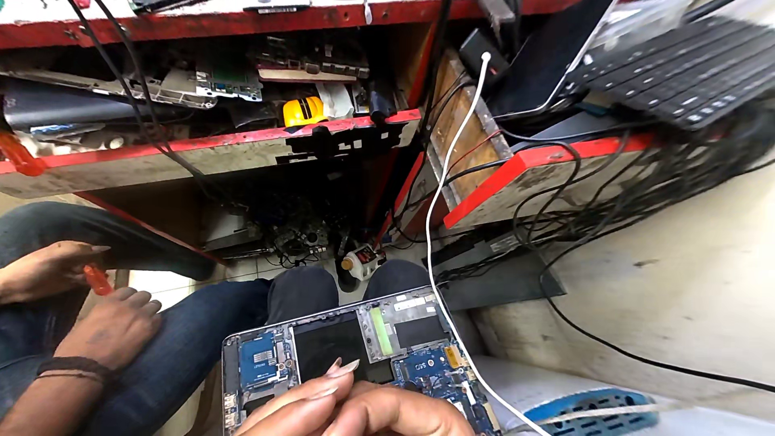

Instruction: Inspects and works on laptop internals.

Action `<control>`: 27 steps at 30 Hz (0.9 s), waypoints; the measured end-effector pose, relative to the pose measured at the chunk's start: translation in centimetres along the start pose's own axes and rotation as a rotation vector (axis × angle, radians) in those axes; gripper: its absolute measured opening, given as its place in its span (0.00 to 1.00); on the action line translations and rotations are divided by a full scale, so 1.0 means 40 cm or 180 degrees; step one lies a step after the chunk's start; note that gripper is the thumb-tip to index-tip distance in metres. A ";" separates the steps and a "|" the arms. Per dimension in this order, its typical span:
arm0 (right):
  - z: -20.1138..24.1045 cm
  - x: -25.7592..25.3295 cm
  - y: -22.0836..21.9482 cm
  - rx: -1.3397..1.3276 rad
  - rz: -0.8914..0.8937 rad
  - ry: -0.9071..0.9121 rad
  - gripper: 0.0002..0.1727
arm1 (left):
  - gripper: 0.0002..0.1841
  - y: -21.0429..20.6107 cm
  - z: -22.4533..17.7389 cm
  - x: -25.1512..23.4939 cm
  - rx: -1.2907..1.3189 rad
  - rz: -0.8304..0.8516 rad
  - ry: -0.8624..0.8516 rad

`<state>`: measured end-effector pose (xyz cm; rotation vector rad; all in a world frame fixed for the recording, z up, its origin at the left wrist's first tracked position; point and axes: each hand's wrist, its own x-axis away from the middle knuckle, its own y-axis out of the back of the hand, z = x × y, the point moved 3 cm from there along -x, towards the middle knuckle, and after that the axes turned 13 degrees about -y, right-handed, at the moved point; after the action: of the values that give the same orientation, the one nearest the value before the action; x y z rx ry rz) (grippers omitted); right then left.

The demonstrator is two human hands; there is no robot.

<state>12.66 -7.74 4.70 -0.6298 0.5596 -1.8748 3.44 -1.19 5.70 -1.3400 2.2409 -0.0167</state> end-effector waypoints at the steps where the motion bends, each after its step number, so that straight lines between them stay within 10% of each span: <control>1: 0.000 0.000 0.000 0.0024 0.0003 0.0010 0.09 | 0.11 0.000 -0.001 0.002 -0.0039 0.0000 0.0001; 27: 0.073 0.022 0.004 0.1827 -0.0603 0.0708 0.19 | 0.10 0.058 0.037 0.004 0.0713 0.0565 0.0684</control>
<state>14.38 -8.89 6.93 -0.0967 0.0807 -2.1683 2.16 0.25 3.73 -1.0600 2.4439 -0.3533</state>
